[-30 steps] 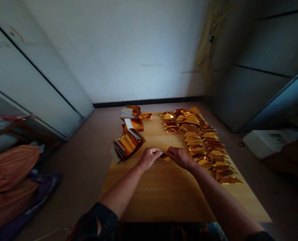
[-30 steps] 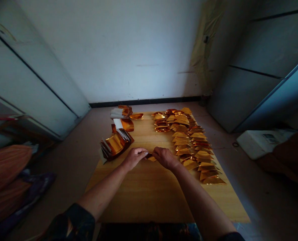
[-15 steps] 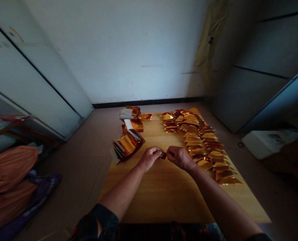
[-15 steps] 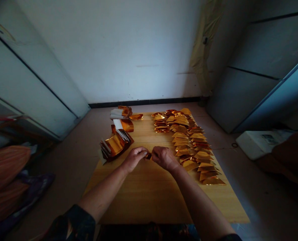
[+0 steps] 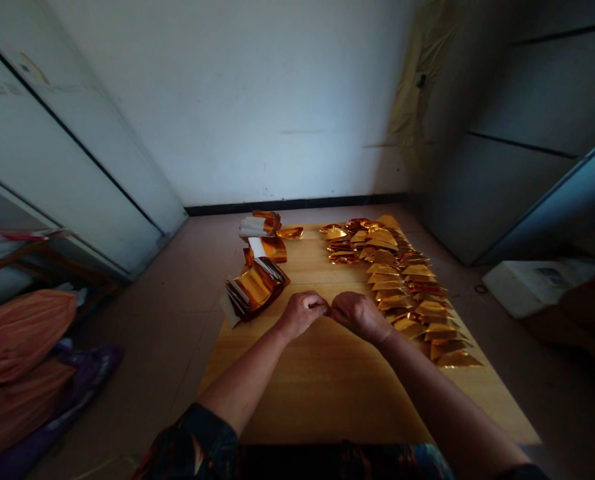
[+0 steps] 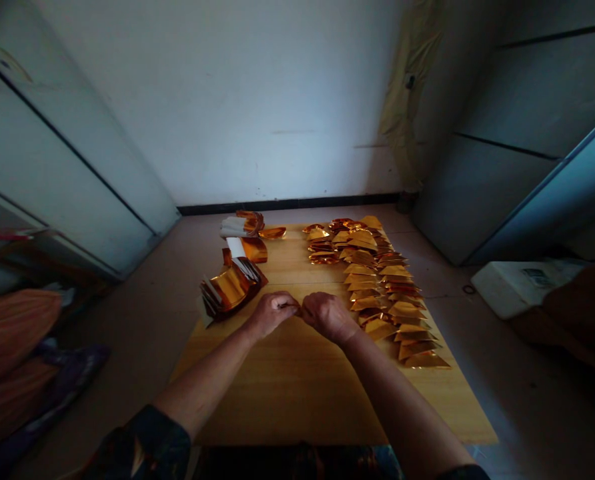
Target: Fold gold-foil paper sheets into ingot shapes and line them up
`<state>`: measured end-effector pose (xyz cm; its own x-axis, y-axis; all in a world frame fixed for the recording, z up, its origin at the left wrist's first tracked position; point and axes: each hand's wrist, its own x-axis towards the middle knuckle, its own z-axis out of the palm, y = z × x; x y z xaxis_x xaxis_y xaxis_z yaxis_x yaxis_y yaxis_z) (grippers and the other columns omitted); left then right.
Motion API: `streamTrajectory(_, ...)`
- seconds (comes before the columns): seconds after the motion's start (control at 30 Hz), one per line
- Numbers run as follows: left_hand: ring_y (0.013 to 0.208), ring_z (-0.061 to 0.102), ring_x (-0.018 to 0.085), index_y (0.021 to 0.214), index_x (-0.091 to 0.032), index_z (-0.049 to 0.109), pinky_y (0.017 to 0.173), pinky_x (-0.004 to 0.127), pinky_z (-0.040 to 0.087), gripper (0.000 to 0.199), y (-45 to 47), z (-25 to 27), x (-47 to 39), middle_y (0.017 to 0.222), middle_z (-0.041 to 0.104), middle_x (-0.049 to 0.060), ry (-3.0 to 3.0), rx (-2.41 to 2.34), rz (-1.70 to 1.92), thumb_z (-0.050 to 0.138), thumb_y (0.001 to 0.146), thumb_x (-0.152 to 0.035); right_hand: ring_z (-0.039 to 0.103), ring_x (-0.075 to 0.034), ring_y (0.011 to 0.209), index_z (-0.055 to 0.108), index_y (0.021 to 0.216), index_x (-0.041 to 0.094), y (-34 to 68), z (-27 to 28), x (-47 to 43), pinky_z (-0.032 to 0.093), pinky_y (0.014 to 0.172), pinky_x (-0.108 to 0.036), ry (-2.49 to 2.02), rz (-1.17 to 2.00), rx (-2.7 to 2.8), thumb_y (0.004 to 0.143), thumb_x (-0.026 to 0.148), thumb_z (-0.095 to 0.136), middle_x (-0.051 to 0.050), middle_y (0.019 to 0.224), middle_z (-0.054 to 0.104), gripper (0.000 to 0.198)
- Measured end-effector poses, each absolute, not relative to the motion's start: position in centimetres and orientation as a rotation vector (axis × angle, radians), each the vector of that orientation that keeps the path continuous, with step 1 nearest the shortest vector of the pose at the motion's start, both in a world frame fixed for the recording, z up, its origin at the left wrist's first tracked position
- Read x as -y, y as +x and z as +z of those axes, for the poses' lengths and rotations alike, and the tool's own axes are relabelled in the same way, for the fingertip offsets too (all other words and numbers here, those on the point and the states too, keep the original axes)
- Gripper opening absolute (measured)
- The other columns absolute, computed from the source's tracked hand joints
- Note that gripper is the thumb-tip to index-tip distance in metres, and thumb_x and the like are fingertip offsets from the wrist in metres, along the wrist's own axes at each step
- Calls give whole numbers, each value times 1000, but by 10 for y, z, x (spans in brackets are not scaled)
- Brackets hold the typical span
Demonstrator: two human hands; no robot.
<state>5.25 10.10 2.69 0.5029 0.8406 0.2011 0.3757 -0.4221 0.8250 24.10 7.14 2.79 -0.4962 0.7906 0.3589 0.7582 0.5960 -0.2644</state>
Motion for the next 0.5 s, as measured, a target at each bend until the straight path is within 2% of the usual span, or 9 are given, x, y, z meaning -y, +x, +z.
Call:
streamTrajectory(0.13, 73, 61, 14, 75, -18, 70, 69, 24, 47, 17, 54, 16, -107, 76, 68, 5, 2336, -919, 924, 55, 83, -16, 50, -14, 67, 61, 76, 16, 241, 17, -75, 30, 63, -24, -1229, -129, 2436, 91, 16, 47, -4, 71, 61, 21)
streamTrajectory(0.5, 82, 60, 15, 82, -18, 71, 75, 26, 48, 23, 44, -14, -108, 84, 66, 7, 2557, -887, 907, 48, 89, -15, 49, -16, 74, 64, 84, 18, 238, -4, -74, 30, 68, -29, -1282, -161, 2524, 93, 19, 48, -4, 80, 63, 18)
